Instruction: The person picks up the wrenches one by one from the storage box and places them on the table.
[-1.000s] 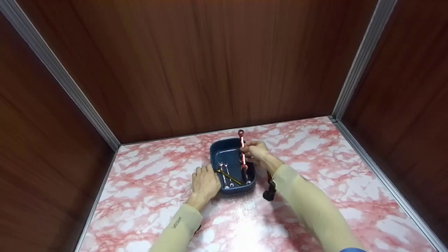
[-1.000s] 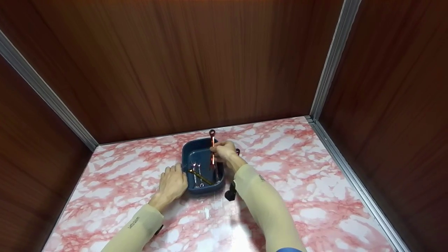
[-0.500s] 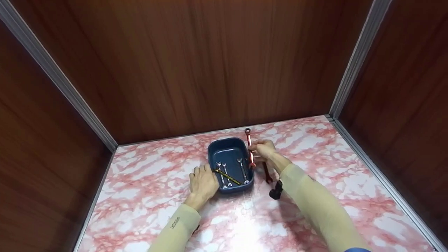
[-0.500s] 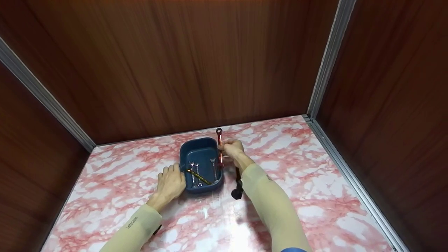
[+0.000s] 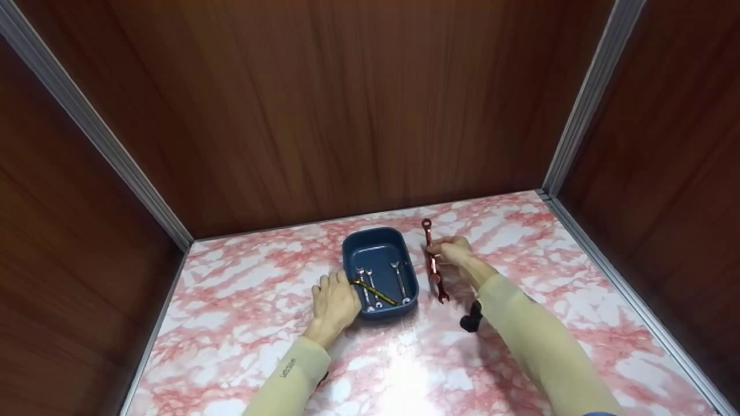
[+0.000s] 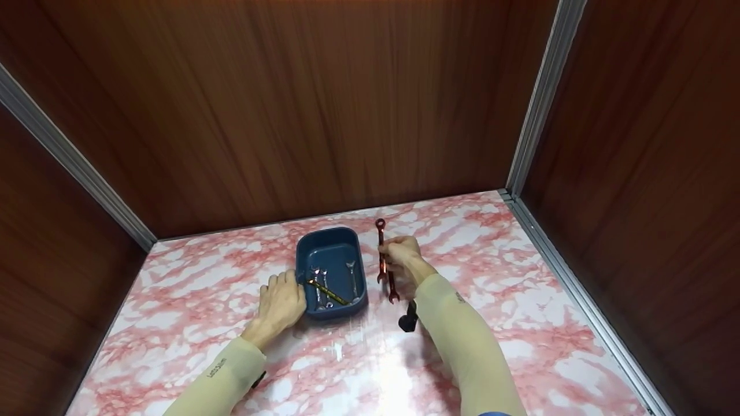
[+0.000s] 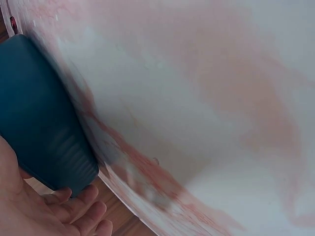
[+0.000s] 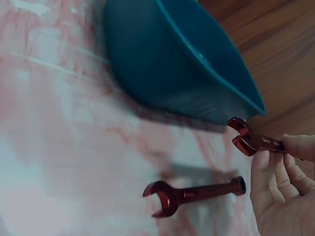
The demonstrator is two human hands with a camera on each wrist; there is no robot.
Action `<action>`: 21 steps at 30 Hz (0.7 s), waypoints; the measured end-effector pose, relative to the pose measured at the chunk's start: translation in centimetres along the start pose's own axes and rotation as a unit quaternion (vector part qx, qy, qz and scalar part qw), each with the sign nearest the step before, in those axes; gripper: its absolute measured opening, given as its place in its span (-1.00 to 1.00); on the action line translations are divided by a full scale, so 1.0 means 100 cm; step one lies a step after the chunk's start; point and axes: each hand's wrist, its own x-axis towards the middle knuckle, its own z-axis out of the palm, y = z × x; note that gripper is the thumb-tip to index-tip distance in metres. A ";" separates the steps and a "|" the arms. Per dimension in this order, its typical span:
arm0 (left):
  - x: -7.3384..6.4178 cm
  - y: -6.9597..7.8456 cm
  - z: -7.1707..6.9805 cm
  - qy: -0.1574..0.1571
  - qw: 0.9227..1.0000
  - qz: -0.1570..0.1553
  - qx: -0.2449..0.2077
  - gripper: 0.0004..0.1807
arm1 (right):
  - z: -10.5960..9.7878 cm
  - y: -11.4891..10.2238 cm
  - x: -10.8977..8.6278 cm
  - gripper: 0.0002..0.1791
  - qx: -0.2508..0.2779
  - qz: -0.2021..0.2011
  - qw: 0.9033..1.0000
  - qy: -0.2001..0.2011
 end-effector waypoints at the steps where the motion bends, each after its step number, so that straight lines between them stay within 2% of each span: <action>1: 0.000 0.000 0.000 -0.001 1.000 -0.001 -0.001 -0.65 | -0.002 0.001 0.000 -0.60 -0.002 0.000 1.000 0.002; 13: 0.001 -0.001 0.000 -0.020 1.000 -0.012 -0.009 -0.59 | -0.023 0.011 -0.001 -0.62 -0.022 0.019 1.000 0.006; 21: 0.001 0.000 -0.001 -0.014 1.000 -0.009 -0.007 -0.58 | -0.038 0.021 0.001 -0.63 -0.104 -0.006 0.994 0.044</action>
